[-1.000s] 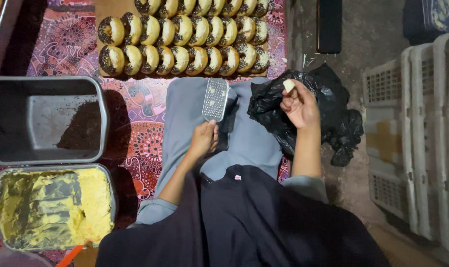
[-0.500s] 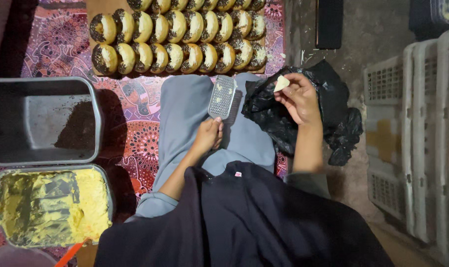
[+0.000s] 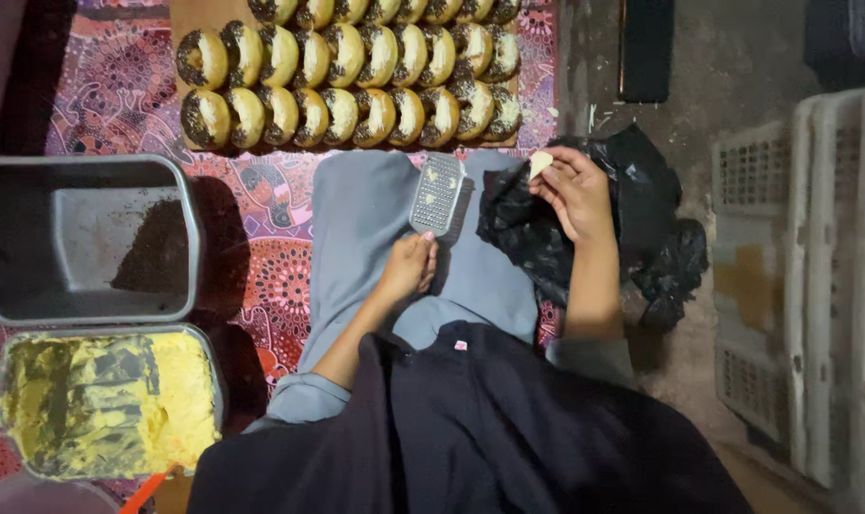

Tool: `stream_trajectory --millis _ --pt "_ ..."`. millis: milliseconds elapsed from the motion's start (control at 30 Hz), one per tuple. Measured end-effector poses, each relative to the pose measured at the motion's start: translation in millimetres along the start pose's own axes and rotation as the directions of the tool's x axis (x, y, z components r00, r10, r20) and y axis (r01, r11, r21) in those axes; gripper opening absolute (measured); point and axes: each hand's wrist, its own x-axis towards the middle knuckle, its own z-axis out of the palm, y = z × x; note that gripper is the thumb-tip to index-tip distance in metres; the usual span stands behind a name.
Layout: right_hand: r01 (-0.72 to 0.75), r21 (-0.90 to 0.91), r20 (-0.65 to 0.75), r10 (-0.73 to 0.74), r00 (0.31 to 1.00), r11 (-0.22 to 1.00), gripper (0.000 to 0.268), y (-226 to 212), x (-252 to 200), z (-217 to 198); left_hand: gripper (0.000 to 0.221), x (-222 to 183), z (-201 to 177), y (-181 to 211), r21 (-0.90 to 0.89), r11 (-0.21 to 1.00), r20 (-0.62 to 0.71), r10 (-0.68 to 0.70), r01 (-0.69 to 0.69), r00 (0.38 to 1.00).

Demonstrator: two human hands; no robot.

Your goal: The person grates a block of cheese over a tray of donuts using a handheld grater. They repeatedly grate cheese onto each donut, occasionally retrieving more cheese from a black plastic bag.

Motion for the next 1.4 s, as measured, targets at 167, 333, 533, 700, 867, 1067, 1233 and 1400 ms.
stream_trajectory --millis 167,333,533,700,867,1067,1233,1400 --pt "0.048 -0.325 -0.077 -0.077 0.994 0.944 0.026 8 97 8 0.044 74 9 15 0.044 0.988 0.020 0.150 -0.150 0.989" --pt "0.076 -0.564 -0.074 -0.142 0.987 0.822 0.021 5 225 26 0.051 202 33 56 0.197 0.941 -0.018 0.284 -0.276 0.959" --pt "0.345 -0.892 0.208 -0.413 0.887 0.292 0.018 3 332 39 0.043 331 49 101 -0.026 0.973 -0.015 0.227 -0.228 0.974" --pt "0.310 -0.939 0.221 -0.428 0.876 0.149 0.017 33 391 26 0.043 376 55 110 -0.099 0.981 -0.068 0.161 -0.167 0.985" --pt "0.261 -0.959 0.201 -0.386 0.900 0.109 0.015 63 417 1 0.047 386 60 101 -0.014 0.982 -0.136 0.185 -0.189 0.973" --pt "0.201 -0.975 0.152 -0.374 0.915 0.096 0.015 75 429 -13 0.046 402 64 85 0.444 0.843 -0.230 0.435 -0.304 0.871" --pt "0.184 -0.981 0.151 -0.350 0.924 0.064 0.011 86 439 -20 0.044 407 65 72 0.437 0.855 -0.239 0.409 -0.278 0.881" --pt "0.207 -0.978 0.180 -0.350 0.919 0.039 0.015 90 450 -33 0.046 407 71 48 0.413 0.872 -0.256 0.386 -0.261 0.886"
